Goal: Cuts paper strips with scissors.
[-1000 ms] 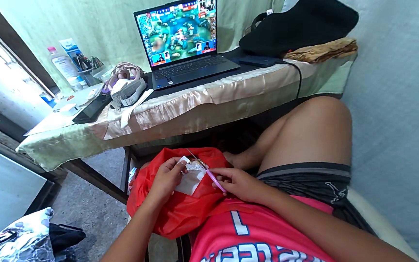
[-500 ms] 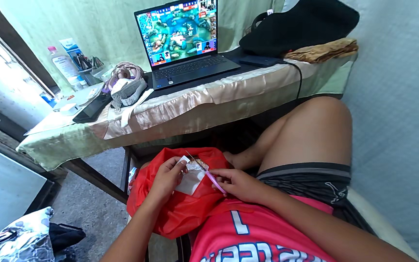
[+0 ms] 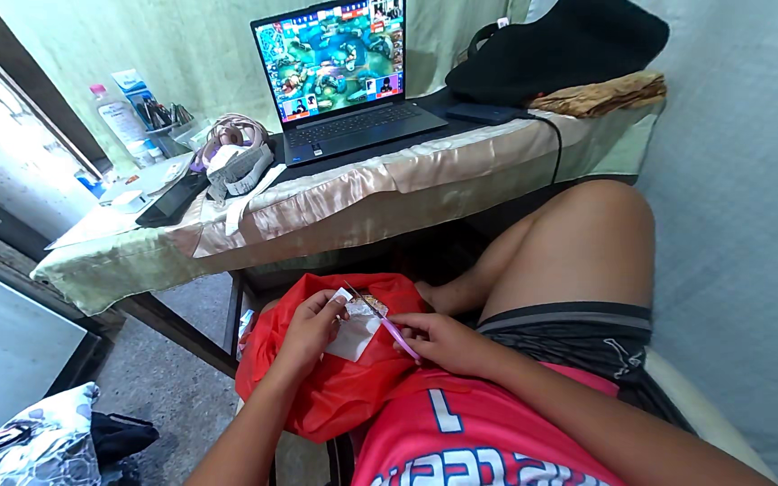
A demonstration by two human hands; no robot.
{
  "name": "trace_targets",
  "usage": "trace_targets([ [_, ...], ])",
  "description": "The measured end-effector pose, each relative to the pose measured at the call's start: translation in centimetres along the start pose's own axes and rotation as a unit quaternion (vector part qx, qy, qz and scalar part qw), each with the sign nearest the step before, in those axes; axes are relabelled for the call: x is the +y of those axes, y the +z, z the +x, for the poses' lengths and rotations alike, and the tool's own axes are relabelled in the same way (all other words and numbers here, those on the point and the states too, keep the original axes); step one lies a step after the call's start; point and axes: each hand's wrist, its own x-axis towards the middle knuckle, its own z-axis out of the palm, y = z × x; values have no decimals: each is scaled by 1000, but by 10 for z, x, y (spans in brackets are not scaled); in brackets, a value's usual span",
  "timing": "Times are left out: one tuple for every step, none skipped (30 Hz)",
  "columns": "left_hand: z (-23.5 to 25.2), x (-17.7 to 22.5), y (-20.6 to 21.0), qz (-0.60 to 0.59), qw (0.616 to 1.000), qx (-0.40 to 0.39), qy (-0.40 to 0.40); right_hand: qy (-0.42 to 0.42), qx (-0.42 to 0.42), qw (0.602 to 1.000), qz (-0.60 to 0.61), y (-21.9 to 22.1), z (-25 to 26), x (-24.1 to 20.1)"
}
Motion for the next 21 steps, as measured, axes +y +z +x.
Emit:
trace_targets([
  [0,0,0,0,1000,1,0,-1,1,1000,-1,0,0,0],
  [0,0,0,-1,1000,1,0,-1,1,1000,-2,0,0,0],
  [0,0,0,0,1000,1,-1,0,2,1000,-2,0,0,0],
  [0,0,0,0,1000,1,-2,1,2,1000,-2,0,0,0],
  [0,0,0,2,1000,2,-3,1,2,1000,-2,0,0,0],
  [0,0,0,3,1000,1,-4,0,2,1000,0,0,0,0],
  [0,0,0,3,1000,1,-4,0,1,1000,1,0,0,0],
  [0,0,0,4,1000,2,-4,0,1,1000,1,0,0,0],
  [0,0,0,3,1000,2,-5,1,0,1000,0,0,0,0],
  [0,0,0,3,1000,2,-4,2,-1,1000,1,0,0,0],
  [0,0,0,3,1000,2,-3,2,0,1000,2,1,0,0],
  [0,-1,0,1,1000,2,-2,2,1,1000,4,1,0,0],
  [0,-1,0,1,1000,2,-2,4,1,1000,6,1,0,0],
  [1,-1,-1,1,1000,1,-3,6,0,1000,7,1,0,0],
  [1,-1,-1,2,1000,1,-3,7,1,1000,7,1,0,0],
  [1,-1,-1,2,1000,1,-5,7,1,1000,5,2,0,1],
  [1,-1,-1,3,1000,2,-5,5,1,1000,2,1,0,1],
  [1,-1,-1,5,1000,2,-5,2,1,1000,-2,1,0,1],
  [1,-1,-1,5,1000,1,-3,1,1,1000,-3,1,0,1],
  [1,-1,-1,5,1000,1,-2,1,0,1000,-3,1,0,1],
  [1,-2,-1,4,1000,2,0,0,0,1000,-2,1,0,1],
])
